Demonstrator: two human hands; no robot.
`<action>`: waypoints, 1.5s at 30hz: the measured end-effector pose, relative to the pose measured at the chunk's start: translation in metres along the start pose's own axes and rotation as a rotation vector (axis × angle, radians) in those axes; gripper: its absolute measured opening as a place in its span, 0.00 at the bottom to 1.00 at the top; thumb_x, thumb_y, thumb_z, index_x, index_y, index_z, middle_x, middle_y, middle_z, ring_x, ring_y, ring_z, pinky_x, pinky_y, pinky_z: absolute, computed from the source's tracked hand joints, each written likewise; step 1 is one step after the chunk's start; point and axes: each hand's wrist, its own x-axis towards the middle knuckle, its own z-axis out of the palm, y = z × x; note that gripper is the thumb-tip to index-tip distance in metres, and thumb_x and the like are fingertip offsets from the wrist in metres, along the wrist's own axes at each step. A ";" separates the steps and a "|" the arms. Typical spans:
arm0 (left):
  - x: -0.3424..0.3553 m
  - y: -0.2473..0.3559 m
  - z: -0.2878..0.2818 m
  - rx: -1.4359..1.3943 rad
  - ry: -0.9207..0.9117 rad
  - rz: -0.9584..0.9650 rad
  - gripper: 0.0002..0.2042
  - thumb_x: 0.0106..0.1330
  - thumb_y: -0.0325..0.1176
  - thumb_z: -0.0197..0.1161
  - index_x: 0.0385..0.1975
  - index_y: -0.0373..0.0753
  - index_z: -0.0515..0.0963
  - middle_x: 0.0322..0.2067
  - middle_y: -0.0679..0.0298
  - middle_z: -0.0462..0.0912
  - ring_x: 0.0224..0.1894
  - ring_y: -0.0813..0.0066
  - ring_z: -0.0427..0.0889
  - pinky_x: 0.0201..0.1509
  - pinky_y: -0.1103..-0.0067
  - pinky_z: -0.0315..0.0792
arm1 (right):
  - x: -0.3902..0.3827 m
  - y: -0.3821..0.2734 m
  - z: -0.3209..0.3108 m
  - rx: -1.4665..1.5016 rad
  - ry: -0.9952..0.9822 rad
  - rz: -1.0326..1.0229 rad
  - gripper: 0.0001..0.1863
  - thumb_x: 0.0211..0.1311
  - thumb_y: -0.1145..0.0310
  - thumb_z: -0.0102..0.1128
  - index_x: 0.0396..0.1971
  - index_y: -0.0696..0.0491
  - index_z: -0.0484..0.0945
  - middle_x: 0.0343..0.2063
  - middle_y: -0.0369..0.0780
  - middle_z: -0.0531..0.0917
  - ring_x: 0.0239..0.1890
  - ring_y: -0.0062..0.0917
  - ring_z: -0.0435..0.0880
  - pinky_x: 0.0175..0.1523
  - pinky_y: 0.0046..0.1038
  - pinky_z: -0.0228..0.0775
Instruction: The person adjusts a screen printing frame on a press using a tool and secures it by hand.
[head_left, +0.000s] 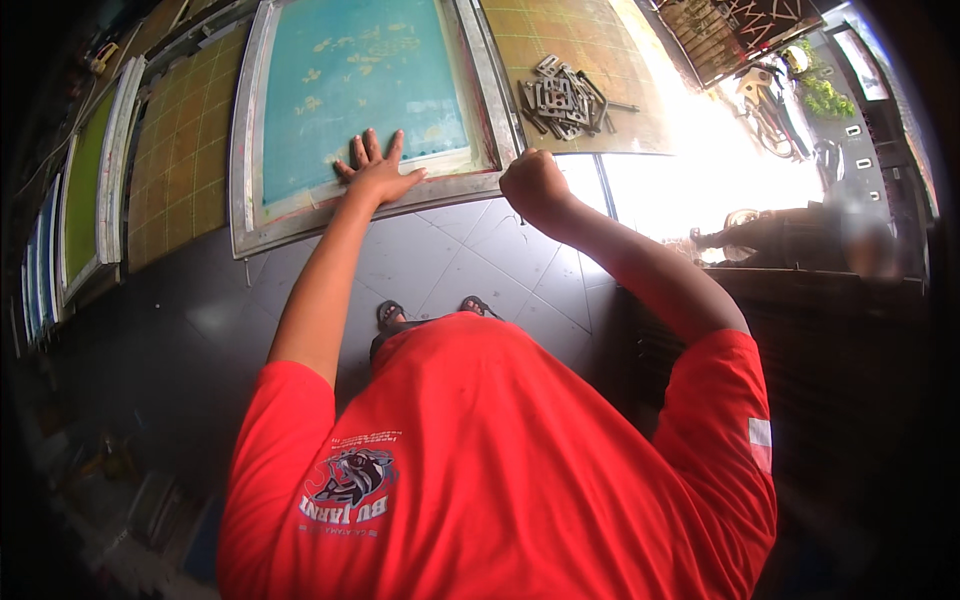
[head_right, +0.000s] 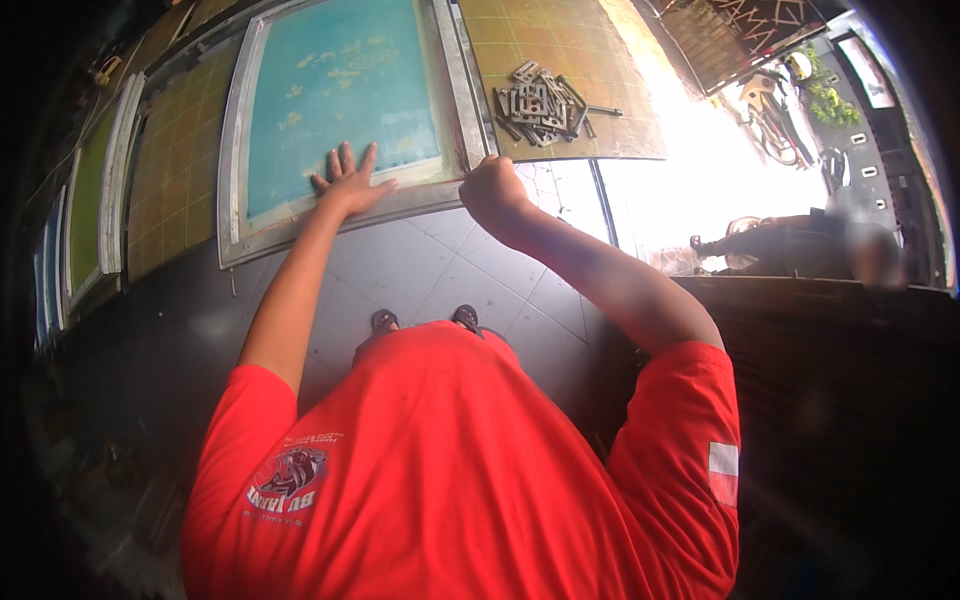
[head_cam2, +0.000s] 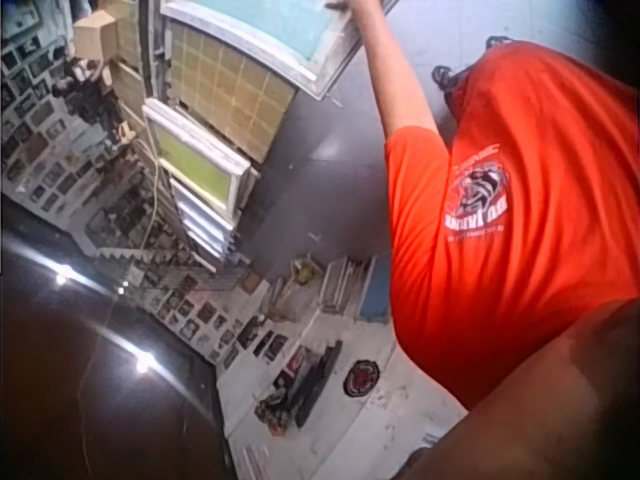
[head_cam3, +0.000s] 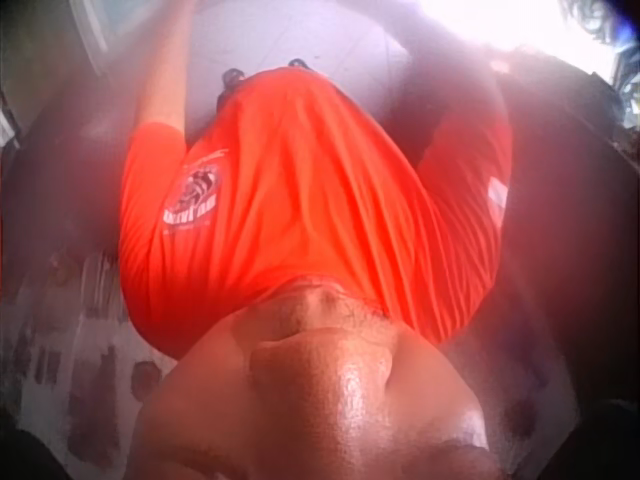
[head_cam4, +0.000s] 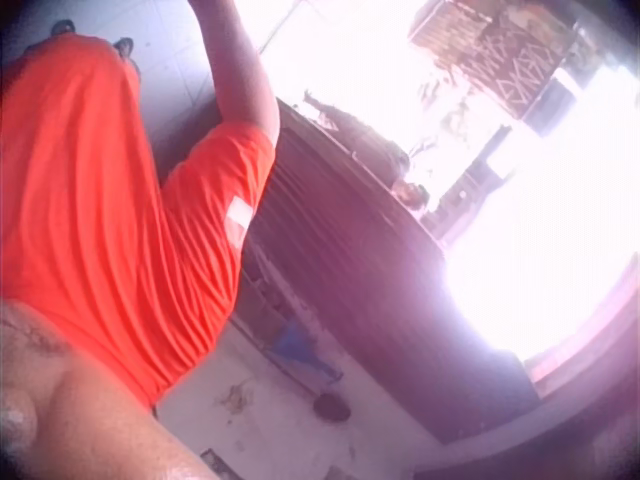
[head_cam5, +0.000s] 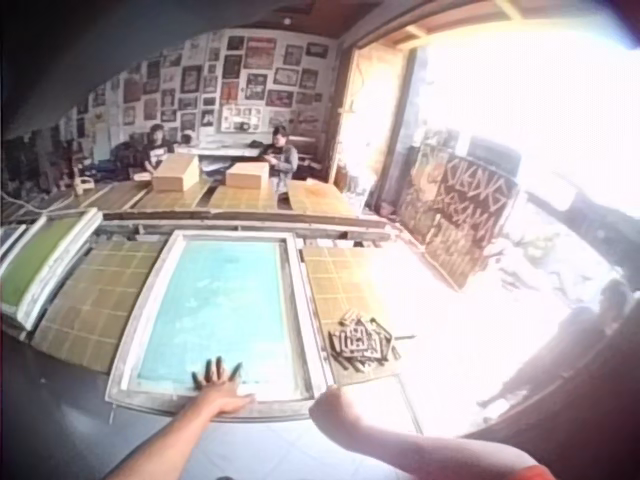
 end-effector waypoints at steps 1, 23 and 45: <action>0.000 0.000 -0.001 -0.001 0.002 0.002 0.45 0.55 0.67 0.49 0.69 0.59 0.36 0.69 0.55 0.24 0.70 0.54 0.21 0.64 0.44 0.27 | 0.005 -0.008 -0.008 -0.062 -0.011 -0.004 0.05 0.48 0.70 0.58 0.26 0.51 0.81 0.25 0.34 0.80 0.32 0.26 0.77 0.33 0.27 0.64; 0.038 -0.027 -0.002 0.170 0.214 0.376 0.43 0.56 0.67 0.50 0.69 0.57 0.43 0.70 0.54 0.34 0.71 0.56 0.32 0.68 0.50 0.31 | -0.056 -0.070 0.166 2.471 0.155 0.805 0.19 0.65 0.51 0.49 0.26 0.52 0.74 0.17 0.29 0.66 0.21 0.12 0.61 0.25 0.18 0.51; 0.052 -0.025 -0.003 0.248 0.139 0.392 0.44 0.56 0.64 0.54 0.69 0.58 0.39 0.69 0.52 0.31 0.71 0.52 0.29 0.65 0.46 0.32 | 0.033 -0.159 0.003 3.888 1.317 0.423 0.17 0.72 0.55 0.34 0.25 0.48 0.63 0.20 0.32 0.66 0.28 0.22 0.68 0.42 0.28 0.67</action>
